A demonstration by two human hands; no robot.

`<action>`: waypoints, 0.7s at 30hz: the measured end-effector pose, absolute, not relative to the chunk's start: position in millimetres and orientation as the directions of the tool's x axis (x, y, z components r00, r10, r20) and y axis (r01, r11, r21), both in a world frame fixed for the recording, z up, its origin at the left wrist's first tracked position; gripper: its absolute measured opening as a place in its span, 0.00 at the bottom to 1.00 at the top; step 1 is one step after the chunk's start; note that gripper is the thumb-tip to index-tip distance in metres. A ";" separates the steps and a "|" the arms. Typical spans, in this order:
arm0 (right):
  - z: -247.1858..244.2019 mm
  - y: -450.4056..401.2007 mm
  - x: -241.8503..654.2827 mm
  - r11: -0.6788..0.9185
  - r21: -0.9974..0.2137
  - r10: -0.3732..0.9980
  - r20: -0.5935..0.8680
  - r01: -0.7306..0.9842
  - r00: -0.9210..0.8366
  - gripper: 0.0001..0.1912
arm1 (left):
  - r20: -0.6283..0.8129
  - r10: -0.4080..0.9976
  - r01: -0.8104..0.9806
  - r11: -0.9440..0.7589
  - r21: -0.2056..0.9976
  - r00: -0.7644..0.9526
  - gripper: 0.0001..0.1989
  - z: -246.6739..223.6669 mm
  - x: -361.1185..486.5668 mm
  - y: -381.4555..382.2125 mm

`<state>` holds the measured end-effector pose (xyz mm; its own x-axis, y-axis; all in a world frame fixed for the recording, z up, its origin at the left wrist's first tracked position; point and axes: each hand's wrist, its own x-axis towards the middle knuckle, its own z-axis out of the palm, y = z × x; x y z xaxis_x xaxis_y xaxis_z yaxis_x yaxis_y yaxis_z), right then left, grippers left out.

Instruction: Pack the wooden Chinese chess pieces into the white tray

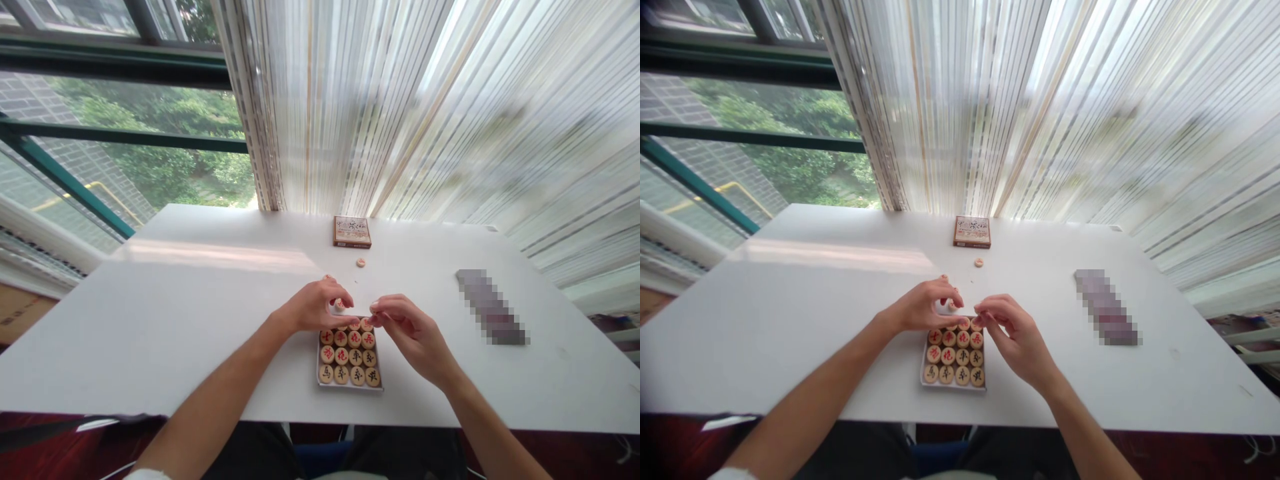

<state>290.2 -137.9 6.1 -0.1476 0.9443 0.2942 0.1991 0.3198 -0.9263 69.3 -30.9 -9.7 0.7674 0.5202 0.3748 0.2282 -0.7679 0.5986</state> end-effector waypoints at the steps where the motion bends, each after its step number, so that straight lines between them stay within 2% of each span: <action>1: 2.7 -144.2 291.2 0.300 -0.933 0.951 0.275 0.197 -0.142 0.07 | 0.376 0.516 0.225 -0.770 0.597 0.769 0.14 -9.6 69.6 -31.1; 5: -9.7 -165.0 292.0 0.253 -0.938 0.964 0.224 0.238 -0.141 0.06 | 0.378 0.504 0.207 -0.771 0.603 0.777 0.14 -9.7 70.4 -31.4; 12: -10.5 -184.9 279.6 0.129 -0.863 0.992 0.107 0.488 -0.072 0.06 | 0.341 0.519 0.246 -0.764 0.597 0.784 0.15 -10.3 69.7 -31.7; 21: -24.4 -186.5 259.0 0.154 -0.766 0.986 0.163 0.625 -0.043 0.06 | 0.379 0.515 0.228 -0.775 0.589 0.769 0.14 -10.0 70.0 -29.8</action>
